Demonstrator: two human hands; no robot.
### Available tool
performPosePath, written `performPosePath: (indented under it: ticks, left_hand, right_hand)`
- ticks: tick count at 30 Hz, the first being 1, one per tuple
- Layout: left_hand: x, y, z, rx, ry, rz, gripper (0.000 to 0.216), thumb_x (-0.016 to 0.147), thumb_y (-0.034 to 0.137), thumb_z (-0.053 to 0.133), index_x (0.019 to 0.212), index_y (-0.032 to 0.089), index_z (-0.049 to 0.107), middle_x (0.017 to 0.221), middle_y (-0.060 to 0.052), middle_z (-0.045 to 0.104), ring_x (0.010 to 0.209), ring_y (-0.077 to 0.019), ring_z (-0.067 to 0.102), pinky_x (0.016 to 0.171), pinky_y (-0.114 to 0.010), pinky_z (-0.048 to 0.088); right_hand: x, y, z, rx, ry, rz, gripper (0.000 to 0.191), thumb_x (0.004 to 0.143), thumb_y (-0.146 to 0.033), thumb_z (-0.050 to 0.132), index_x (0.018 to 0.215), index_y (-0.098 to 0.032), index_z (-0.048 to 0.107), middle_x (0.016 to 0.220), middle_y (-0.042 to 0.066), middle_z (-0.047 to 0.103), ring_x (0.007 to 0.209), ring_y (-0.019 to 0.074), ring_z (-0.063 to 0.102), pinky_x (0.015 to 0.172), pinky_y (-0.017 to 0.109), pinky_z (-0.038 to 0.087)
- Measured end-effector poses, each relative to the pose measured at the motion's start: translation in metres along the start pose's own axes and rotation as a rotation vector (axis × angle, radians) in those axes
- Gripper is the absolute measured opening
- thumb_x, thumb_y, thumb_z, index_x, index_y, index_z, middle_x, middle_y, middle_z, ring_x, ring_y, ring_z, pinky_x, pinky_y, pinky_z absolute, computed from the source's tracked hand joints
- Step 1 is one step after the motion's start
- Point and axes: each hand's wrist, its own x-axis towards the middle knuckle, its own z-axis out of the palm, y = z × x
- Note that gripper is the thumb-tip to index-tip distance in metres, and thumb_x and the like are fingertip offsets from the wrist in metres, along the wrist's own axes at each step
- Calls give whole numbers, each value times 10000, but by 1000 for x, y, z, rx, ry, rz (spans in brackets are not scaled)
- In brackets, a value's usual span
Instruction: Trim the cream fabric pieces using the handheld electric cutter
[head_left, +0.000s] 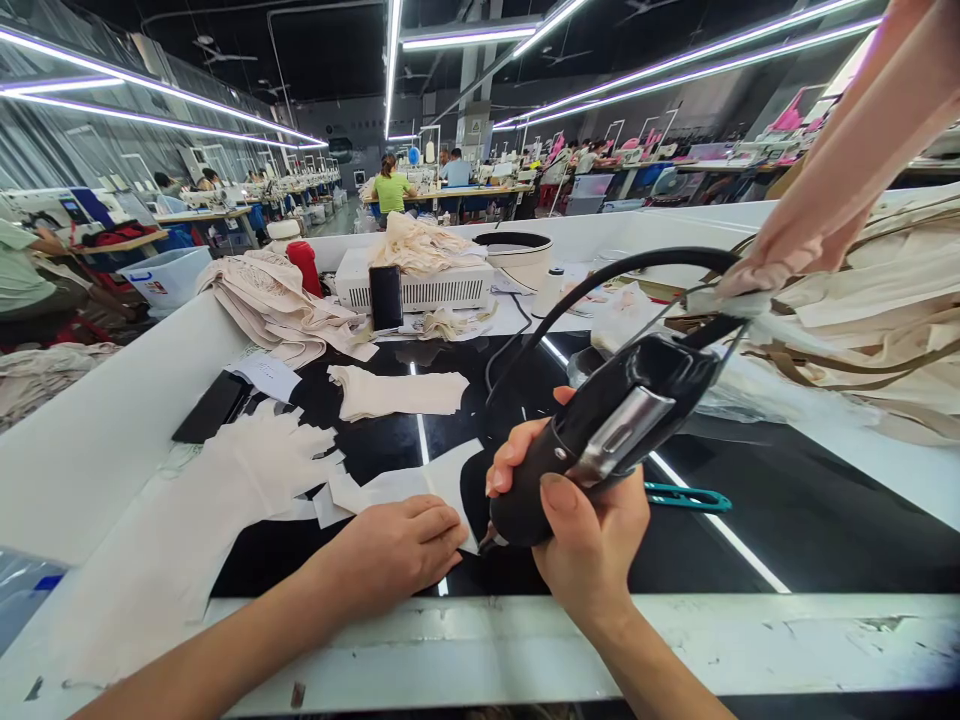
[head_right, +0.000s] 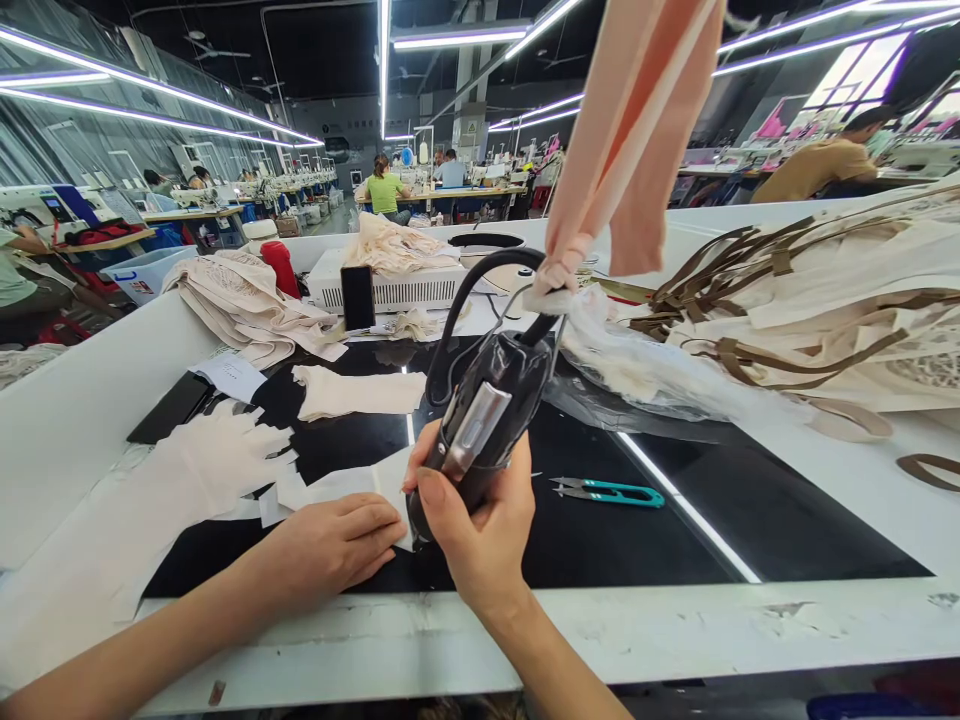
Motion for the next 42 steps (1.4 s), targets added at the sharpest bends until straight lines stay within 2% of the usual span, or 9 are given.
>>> performPosePath:
  ticks: [9,13,20,27,33,37,40,42]
  left_hand:
    - [0,1,3,5,48,7,221,1236,193,521,1187,126,726,1095,-92,786,1077,-220,808,975,-323,709]
    - [2,2,0,12,86,18,234,1231,174,518,1194,81,729,1078,-102,782,1043,-226,808,944,-315,704]
    - [3,3,-1,27,61,26,223,1229,178,546,1177,105,750,1103,-106,787,1058,-214,806,1002,-313,691]
    - [1,2,1,12,71,18,187,1221,174,568,1207,102,739,1110,-106,798,1058,-219,820,996,-316,702]
    - [2,3,0,-1,71,12,183,1219,169,556,1209,95,723,1090,-105,796,1046,-227,824,968,-321,713]
    - [1,2,0,-18,49,0,134,1212,179,589,1224,119,709,1088,-91,802,1049,-229,831,963,-337,724]
    - [0,1,-1,-74,83,-41,168,1237,204,544,1249,138,698,1146,-93,814,1091,-220,834,954,-318,729]
    - [-1,1,-2,-117,110,-70,197,1250,226,524,1312,143,692,1249,-111,819,1187,-227,825,1024,-329,720]
  right_hand:
    - [5,-1,2,-1,43,4,432,912,-551,980,1055,-295,662,804,-47,742,556,135,658,514,255,616]
    - [4,2,1,-24,41,12,441,920,-572,965,1069,-296,655,806,-41,740,557,147,665,506,268,609]
    - [1,5,1,-22,12,-1,399,967,-534,932,1106,-290,649,827,-45,754,575,146,696,532,272,609]
    - [1,4,3,-50,36,22,374,986,-445,898,1200,-304,625,807,-56,725,558,160,684,500,278,591]
    - [0,5,4,-20,29,-6,386,960,-483,929,1139,-304,638,822,-55,746,558,145,667,517,273,611]
    - [-1,4,3,-46,0,16,332,998,-467,894,1121,-306,630,825,-53,759,562,151,692,541,289,630]
    - [-2,3,4,-52,-4,25,307,1007,-457,884,1108,-300,640,837,-47,768,569,151,705,545,290,640]
    - [-5,2,5,-49,1,34,331,991,-480,900,1098,-294,648,832,-45,766,568,145,697,534,278,635]
